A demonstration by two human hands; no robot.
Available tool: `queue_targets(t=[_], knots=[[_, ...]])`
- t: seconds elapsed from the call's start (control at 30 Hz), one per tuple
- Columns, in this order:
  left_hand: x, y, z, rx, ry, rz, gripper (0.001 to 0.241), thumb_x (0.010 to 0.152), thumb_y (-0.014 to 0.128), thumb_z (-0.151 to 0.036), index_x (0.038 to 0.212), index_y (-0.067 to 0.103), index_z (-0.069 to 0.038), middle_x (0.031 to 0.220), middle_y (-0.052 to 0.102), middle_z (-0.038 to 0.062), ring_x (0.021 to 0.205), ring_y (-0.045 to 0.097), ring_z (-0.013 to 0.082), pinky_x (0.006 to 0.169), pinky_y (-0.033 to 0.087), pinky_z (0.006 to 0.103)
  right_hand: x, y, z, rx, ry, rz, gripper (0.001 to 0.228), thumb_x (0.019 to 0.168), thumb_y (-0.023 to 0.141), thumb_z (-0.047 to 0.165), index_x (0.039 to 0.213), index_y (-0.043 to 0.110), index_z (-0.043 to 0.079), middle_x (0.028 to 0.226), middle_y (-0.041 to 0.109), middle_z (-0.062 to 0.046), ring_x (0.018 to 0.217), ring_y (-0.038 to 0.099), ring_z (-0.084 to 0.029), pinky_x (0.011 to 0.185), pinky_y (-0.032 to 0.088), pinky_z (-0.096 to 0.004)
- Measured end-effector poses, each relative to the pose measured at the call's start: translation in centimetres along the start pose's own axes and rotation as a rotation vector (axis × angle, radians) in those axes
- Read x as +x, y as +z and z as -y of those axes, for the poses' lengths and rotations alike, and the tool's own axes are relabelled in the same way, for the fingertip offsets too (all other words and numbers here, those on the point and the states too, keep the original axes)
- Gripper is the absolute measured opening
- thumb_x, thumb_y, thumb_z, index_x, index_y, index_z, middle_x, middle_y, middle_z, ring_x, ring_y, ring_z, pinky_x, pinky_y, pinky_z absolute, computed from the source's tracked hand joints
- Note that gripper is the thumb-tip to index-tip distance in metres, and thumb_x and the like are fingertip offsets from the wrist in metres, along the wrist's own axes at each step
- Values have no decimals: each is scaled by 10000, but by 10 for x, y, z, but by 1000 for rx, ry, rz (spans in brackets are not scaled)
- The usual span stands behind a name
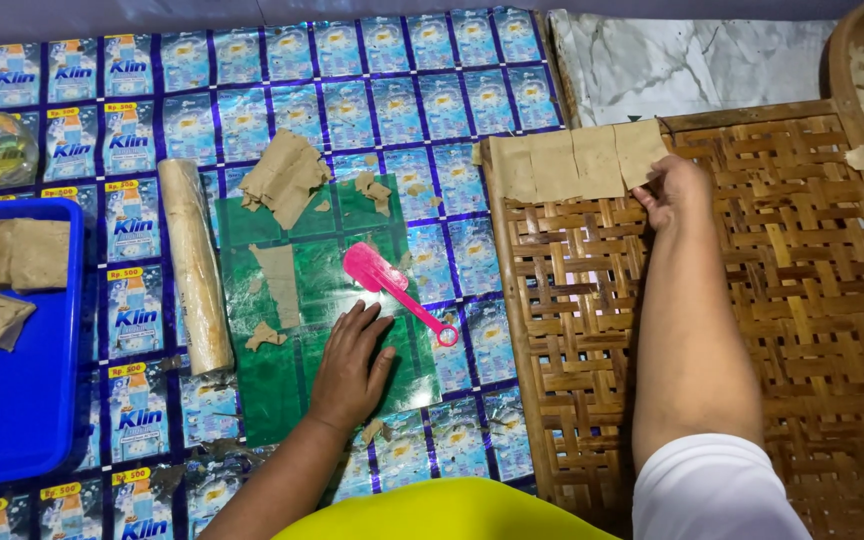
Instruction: Flattening, cutting, and rolling thin sheets of dough on a workspace.
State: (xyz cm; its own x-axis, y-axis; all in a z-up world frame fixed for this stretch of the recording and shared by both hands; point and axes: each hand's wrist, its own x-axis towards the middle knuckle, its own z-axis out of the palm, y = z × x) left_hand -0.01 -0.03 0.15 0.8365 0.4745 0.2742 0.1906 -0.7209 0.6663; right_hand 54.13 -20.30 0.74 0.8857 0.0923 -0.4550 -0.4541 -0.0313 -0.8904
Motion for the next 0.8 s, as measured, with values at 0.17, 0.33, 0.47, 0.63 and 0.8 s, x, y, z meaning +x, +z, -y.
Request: queue_targets(t=[0.17,0.33,0.47,0.63,0.8], knots=[[0,2,2,7,-3,0,408,1008,577,-310,1345,615,-83,1484,538,150,1471,400,378,1220,282,526,-18,5,7,-51,-8,-57,228,936,624,133,1156,655,82,1008,618,-76,879,607,-204,703,579,-324],[0,1,1,9,-5,4,411,1014,568,-311,1352,613,-81,1491,531,153,1471,396,380,1220,277,527,-30,3,12,-56,7,-96,229,963,616,125,1163,635,14,1024,614,-105,877,625,-213,678,632,-296],[-1,2,1,-12,-4,-6,408,1021,567,-314,1354,611,-83,1495,532,149,1475,399,377,1220,289,518,-44,-6,2,-182,-22,-123,224,980,592,124,1178,619,22,995,646,-100,799,595,-182,604,505,-281],[-2,0,3,-88,-21,-63,410,1045,543,-298,1382,600,-70,1519,532,157,1479,420,384,1220,319,500,-98,21,-66,-518,-738,-150,163,948,643,-24,1103,666,22,1003,716,-57,827,671,-121,740,566,-279],[-5,12,33,-860,-234,-210,488,1133,377,-345,1316,647,18,1244,720,180,1187,688,283,1077,501,387,-282,112,-131,-837,-767,337,274,907,834,179,827,626,21,799,637,-137,736,600,-253,684,510,-365]])
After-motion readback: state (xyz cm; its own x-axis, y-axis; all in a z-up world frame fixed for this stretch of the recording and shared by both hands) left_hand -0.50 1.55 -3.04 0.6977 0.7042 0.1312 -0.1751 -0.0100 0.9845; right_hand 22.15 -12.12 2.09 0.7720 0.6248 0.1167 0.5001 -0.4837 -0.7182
